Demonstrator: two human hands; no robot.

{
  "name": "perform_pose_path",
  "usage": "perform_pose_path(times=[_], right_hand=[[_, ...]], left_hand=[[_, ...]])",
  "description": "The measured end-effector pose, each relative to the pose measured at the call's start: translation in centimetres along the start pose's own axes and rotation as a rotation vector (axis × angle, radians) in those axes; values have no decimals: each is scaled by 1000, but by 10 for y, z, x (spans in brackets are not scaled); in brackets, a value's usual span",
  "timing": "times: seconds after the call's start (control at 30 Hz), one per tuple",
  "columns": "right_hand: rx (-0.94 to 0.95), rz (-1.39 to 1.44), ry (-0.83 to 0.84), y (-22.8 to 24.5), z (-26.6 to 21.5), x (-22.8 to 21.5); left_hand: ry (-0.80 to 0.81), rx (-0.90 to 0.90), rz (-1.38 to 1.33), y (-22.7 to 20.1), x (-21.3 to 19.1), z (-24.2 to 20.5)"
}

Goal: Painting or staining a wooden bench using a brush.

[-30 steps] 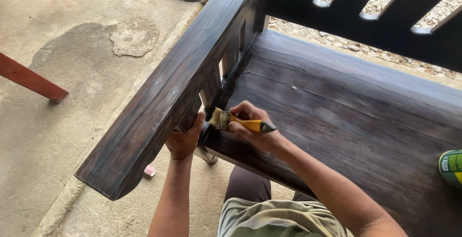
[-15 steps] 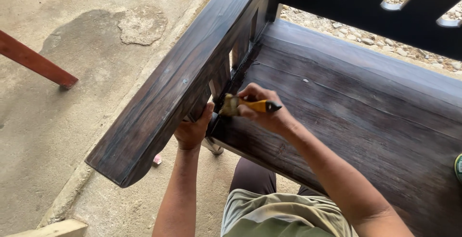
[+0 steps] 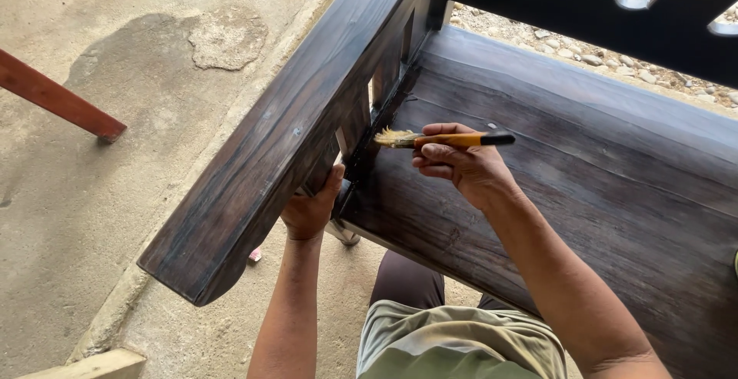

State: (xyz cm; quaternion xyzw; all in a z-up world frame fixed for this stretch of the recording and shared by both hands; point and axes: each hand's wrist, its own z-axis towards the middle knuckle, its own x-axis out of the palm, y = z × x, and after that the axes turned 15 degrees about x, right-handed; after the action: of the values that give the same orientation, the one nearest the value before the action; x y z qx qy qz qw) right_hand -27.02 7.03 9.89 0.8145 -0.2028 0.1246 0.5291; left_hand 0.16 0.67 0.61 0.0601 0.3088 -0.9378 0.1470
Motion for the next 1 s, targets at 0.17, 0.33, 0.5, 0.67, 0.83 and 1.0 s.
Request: perform_pose_path(times=[0.17,0.33,0.5,0.67,0.83,1.0], right_hand=[[2,-170,-24,-4,0,11],[-31,-401,-159,-26,28,23],[-64,-551,-115,-22,67,-4],[-208,-478,-277,-2,53,9],[20,-509,-263,-14,54,26],[-120,-543,-253,-8,72,3]], left_hand=[[-15,-16,-10,-1,1,1],[-48,62,123,-2,1,0],[-33,54,60,-8,0,6],[-6,68,83,-7,-1,5],[0,60,36,5,4,-2],[11,139,203,12,4,-10]])
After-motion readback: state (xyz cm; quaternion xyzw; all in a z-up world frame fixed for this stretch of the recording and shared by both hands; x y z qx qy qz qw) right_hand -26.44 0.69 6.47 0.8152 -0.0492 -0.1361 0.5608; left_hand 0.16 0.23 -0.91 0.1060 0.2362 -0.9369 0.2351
